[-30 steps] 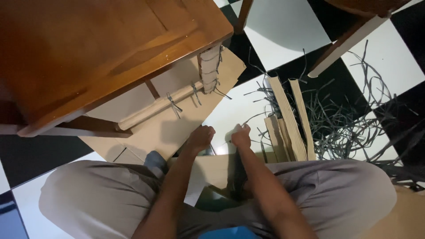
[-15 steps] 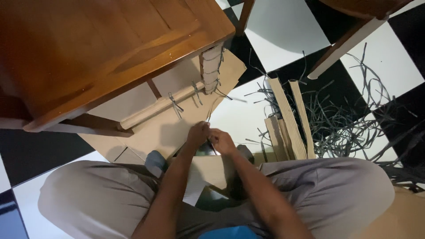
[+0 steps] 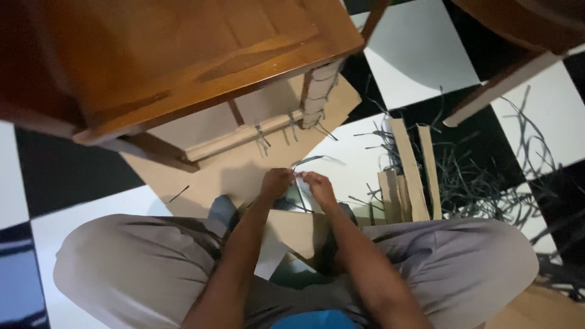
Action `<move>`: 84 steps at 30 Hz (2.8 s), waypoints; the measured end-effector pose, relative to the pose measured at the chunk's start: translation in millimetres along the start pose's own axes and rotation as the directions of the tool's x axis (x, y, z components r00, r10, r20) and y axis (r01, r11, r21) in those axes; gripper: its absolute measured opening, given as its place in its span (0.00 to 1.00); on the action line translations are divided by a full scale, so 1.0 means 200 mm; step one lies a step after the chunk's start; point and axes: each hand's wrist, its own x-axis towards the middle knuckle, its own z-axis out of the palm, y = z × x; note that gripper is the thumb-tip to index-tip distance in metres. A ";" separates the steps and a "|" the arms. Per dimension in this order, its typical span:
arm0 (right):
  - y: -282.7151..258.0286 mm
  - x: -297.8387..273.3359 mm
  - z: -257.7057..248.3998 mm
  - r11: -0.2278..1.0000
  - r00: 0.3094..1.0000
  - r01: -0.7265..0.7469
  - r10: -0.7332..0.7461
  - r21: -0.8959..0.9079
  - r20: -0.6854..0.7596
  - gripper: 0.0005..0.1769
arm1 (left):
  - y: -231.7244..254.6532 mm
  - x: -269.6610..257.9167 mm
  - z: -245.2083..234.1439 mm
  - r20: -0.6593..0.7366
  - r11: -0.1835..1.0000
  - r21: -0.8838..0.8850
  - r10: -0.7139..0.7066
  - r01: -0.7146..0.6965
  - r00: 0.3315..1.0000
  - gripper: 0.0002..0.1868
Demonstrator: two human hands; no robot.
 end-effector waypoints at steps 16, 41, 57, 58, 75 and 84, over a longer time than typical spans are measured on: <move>-0.25 0.08 0.34 0.981 0.974 0.135 -0.157 -0.137 -0.164 0.20 | -0.26 -0.29 0.09 0.029 0.694 -0.657 -0.367 0.294 0.930 0.21; -0.52 0.04 0.57 0.853 0.972 -0.205 0.121 0.481 0.199 0.20 | -0.66 -0.10 -0.37 -0.693 0.995 0.043 -0.038 0.094 0.720 0.19; -0.76 0.27 0.65 0.732 0.945 -0.297 0.133 0.613 0.299 0.08 | -0.73 0.07 -0.45 -0.740 0.982 -0.182 -0.110 -0.041 0.664 0.08; -0.78 0.27 0.66 0.717 0.941 -0.303 0.122 0.628 0.315 0.05 | -0.72 0.07 -0.45 -0.767 0.989 -0.146 -0.108 -0.008 0.632 0.07; -0.92 0.20 0.61 0.732 0.897 -0.394 0.174 0.556 0.406 0.08 | -0.63 0.09 -0.44 -0.745 0.945 -0.302 -0.318 0.128 0.587 0.09; -0.65 0.14 0.73 0.924 0.998 0.050 -0.037 0.380 -0.041 0.09 | -0.64 0.04 -0.50 -0.558 0.865 -0.491 -0.403 0.104 0.725 0.07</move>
